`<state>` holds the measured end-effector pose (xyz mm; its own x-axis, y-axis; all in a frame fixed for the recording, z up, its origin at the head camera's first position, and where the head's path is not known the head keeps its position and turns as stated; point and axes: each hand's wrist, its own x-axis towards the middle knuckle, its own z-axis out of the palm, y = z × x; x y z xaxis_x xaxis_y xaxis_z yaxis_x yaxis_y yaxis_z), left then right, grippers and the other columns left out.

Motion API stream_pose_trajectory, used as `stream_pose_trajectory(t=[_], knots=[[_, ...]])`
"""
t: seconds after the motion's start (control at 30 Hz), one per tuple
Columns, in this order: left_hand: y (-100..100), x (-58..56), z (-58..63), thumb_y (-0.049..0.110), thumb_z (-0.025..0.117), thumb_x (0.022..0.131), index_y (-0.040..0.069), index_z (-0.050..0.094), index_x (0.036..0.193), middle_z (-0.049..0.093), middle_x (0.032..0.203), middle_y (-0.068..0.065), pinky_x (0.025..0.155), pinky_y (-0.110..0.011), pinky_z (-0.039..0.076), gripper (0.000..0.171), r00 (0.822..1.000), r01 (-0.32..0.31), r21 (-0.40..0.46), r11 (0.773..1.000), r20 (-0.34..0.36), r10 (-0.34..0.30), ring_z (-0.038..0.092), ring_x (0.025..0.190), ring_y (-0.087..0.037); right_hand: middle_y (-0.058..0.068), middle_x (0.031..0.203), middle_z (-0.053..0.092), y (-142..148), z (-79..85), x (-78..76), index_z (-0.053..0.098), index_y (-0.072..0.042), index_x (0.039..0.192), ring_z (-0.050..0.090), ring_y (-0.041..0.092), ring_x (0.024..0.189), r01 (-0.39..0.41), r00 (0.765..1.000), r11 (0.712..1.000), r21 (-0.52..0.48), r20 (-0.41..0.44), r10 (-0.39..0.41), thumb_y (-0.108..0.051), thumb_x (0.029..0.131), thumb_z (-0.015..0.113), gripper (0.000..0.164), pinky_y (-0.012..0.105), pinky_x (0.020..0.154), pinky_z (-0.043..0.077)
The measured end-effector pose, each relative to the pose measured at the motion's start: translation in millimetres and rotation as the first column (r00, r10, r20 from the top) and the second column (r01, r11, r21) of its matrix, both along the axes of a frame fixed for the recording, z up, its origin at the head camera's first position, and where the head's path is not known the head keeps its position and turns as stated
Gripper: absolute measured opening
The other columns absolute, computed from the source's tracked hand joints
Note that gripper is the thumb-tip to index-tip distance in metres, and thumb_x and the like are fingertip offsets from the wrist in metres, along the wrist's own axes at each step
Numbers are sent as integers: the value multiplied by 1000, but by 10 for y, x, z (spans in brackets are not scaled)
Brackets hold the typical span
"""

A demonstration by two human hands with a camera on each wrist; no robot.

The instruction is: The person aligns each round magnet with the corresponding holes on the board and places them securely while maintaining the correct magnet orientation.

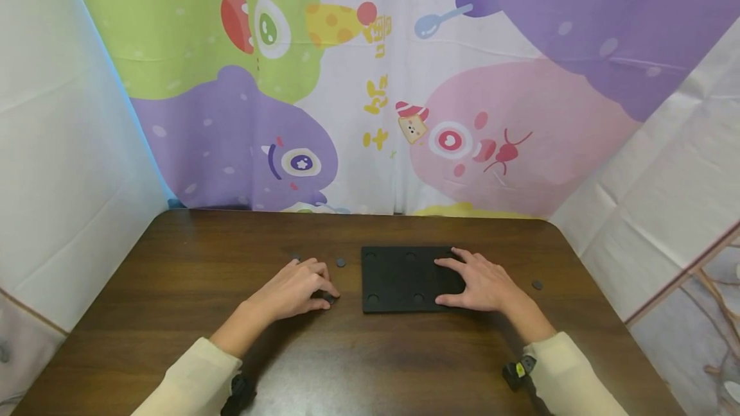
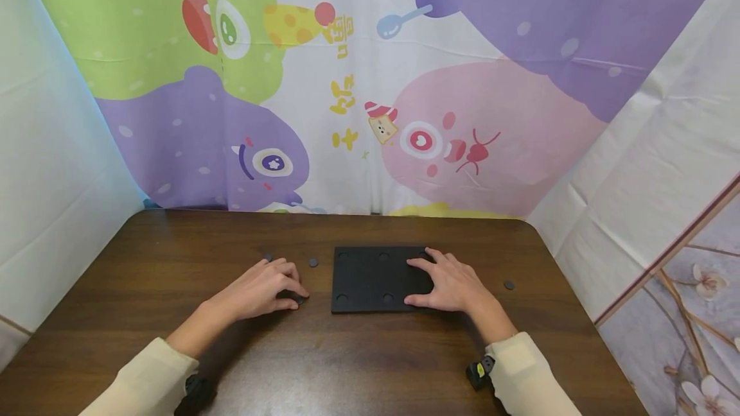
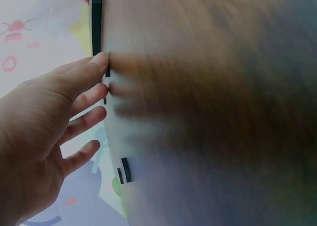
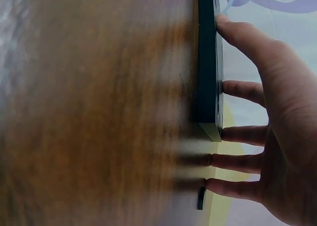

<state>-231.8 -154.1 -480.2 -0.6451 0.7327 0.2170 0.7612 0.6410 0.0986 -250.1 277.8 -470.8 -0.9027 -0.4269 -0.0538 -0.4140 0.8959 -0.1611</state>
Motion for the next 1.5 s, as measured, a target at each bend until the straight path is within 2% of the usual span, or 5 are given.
stream_pose_trajectory(t=[0.23,0.47,0.6,1.03,1.5], knots=[[24,24,59,28,93,93,26,91,110,79,109,4,87,-49,61,17,998,-41,-28,999,45,42,71,108,-19,24,174,50,-13,5,1,61,-29,162,60,54,146,0,1000,1000,-1,-5,0,-76,90,80,88,72,90,60],[45,23,82,32,94,92,27,89,104,80,105,8,79,-35,53,14,999,-37,-45,998,7,37,72,105,-17,24,173,50,-7,2,2,61,-29,162,60,53,145,-1,1000,1000,1,-8,1,-76,90,80,88,72,89,61],[67,21,79,31,94,92,28,88,103,79,100,10,79,-31,51,13,999,-34,-56,998,-7,34,73,102,-14,24,174,50,7,-11,-1,61,-30,162,60,53,146,0,1000,1000,4,-10,0,-77,90,79,88,72,89,61],[85,-1,94,24,94,93,28,89,105,80,98,12,82,-34,54,13,1000,-22,-69,997,5,23,75,98,-11,25,173,50,5,-11,-5,62,-29,162,60,54,145,-3,1000,1000,-2,-14,3,-77,89,80,89,73,90,61],[125,-50,165,24,94,92,27,89,104,80,96,11,82,-37,56,14,998,-15,-55,998,-61,11,75,97,-12,23,174,50,12,-14,-8,62,-30,161,60,53,146,3,1000,1000,-1,-11,-3,-78,88,80,89,73,92,60]])
